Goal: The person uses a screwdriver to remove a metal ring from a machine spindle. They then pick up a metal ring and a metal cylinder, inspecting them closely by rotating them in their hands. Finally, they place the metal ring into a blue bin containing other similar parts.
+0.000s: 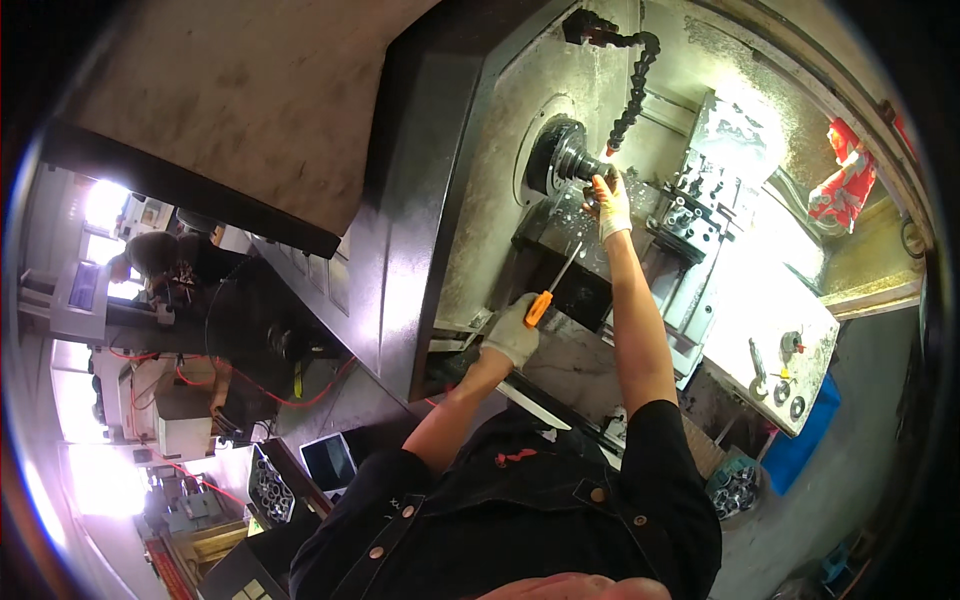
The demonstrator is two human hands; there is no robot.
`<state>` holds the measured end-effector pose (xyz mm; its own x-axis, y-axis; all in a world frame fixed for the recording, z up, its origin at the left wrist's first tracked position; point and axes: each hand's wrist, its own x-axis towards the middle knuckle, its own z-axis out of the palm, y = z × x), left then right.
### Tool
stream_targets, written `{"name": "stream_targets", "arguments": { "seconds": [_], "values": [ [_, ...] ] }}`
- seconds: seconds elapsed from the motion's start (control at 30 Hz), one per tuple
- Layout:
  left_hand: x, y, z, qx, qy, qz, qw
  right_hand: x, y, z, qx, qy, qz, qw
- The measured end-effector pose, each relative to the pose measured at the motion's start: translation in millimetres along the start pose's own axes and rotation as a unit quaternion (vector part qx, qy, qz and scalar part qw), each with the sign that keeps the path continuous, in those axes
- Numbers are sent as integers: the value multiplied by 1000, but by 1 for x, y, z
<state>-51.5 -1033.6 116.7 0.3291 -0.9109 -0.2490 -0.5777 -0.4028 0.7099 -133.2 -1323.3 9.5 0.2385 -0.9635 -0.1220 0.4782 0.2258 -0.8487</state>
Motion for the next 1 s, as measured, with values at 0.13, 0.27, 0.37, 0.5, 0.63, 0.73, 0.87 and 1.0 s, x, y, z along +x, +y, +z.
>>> {"name": "stream_targets", "arguments": {
  "seconds": [0.13, 0.27, 0.37, 0.5, 0.63, 0.73, 0.87, 1.0],
  "values": [
    [-25, -21, 0, -22, -7, -17, 1000, -1, 4, 3, -23, -19, 23, 999],
    [-24, -37, 3, -48, -18, -18, 999, 16, 7, -9, -141, -45, -80, 986],
    [-18, -35, 1, -41, -32, -34, 998, 20, 9, -6, -204, -9, -99, 974],
    [-22, -45, 2, -91, -8, -1, 996, 8, -2, 11, -169, -23, 66, 983],
    [-22, -32, 0, -68, -29, 29, 997, 11, -17, 1, -222, 1, 93, 971],
    [-37, -28, -5, -68, -31, 39, 996, 9, -22, 4, -237, -11, 102, 966],
    [-100, -36, -45, -46, -32, 213, 975, 3, -21, 20, -253, -19, 118, 960],
    [-179, -21, -169, -45, -106, 156, 981, -1, -20, 13, -203, -32, 121, 971]
  ]
}}
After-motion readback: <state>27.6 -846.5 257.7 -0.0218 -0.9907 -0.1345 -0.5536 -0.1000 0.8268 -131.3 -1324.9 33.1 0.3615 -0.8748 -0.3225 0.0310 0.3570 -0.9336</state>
